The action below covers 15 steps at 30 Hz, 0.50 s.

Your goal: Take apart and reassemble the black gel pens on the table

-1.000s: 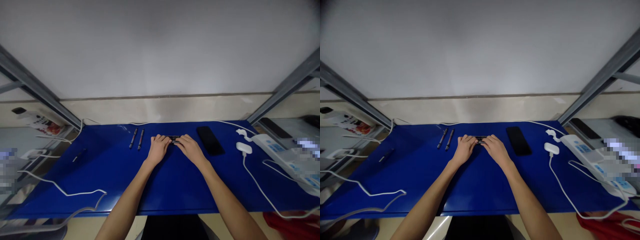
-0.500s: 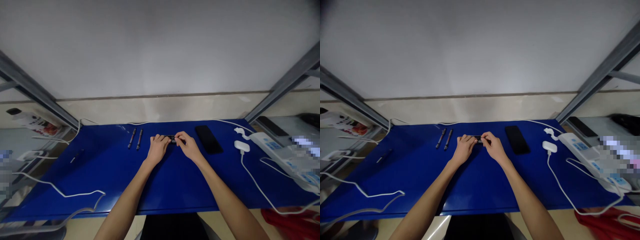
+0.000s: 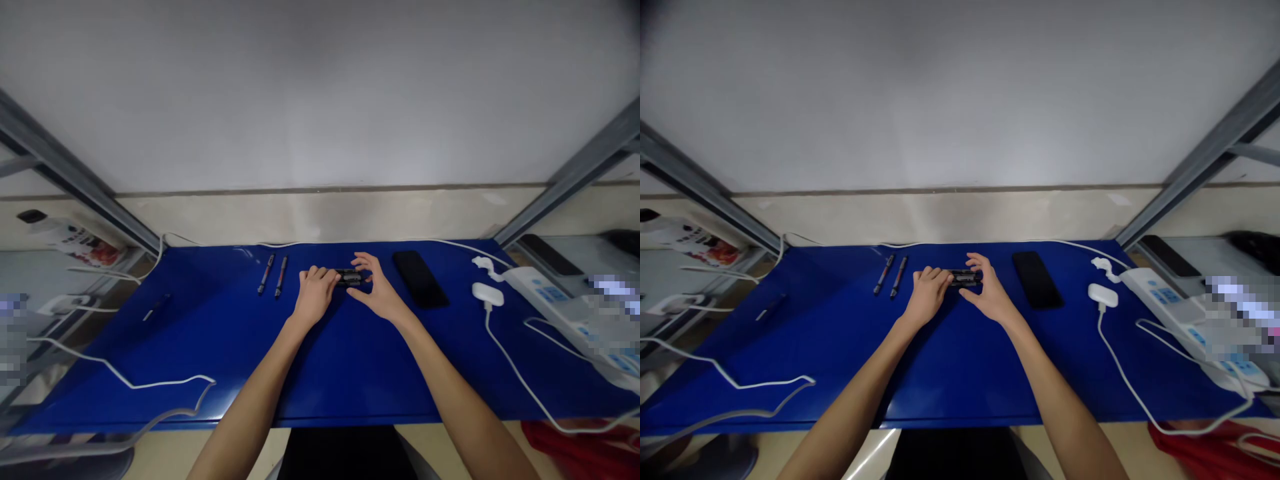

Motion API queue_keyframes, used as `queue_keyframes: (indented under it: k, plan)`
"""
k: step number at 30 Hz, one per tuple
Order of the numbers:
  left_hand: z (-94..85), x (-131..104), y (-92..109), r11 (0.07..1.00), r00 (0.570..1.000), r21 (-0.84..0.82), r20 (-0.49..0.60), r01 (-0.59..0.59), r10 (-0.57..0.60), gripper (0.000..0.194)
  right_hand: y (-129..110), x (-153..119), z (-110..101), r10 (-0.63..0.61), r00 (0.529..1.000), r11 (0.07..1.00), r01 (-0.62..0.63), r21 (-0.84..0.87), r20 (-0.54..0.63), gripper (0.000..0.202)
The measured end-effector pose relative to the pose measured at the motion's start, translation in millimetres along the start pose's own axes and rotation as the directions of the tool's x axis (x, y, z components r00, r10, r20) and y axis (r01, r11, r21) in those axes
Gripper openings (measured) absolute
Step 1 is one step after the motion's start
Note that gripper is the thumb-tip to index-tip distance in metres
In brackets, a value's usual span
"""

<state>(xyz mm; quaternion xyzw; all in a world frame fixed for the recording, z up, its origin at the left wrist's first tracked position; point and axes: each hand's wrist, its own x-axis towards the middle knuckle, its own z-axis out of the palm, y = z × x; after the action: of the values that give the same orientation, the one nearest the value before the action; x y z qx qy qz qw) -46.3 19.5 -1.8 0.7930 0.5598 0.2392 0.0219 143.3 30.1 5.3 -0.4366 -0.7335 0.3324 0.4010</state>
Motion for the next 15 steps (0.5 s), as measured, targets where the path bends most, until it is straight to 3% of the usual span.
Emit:
queue_keyframes:
  k: [4, 10, 15]
  plan:
    - [-1.3, -0.1, 1.5, 1.000, 1.000, -0.020, 0.015, 0.003, -0.003, 0.037, -2.1, 0.5, -1.1, 0.065, 0.996, 0.995, -0.069, 0.067, 0.059, 0.034]
    - [-2.2, 0.2, 1.8, 1.000, 1.000, -0.022, 0.007, 0.021, -0.021, 0.037, -0.7, 0.8, 0.4, 0.036, 0.999, 0.999, -0.036, -0.004, -0.015, 0.053]
    - [-4.2, -0.8, 2.8, 0.999, 1.000, -0.048, 0.021, 0.019, -0.018, 0.037, -0.1, 1.5, 2.5, 0.112, 0.993, 0.981, -0.114, 0.154, 0.023, 0.037]
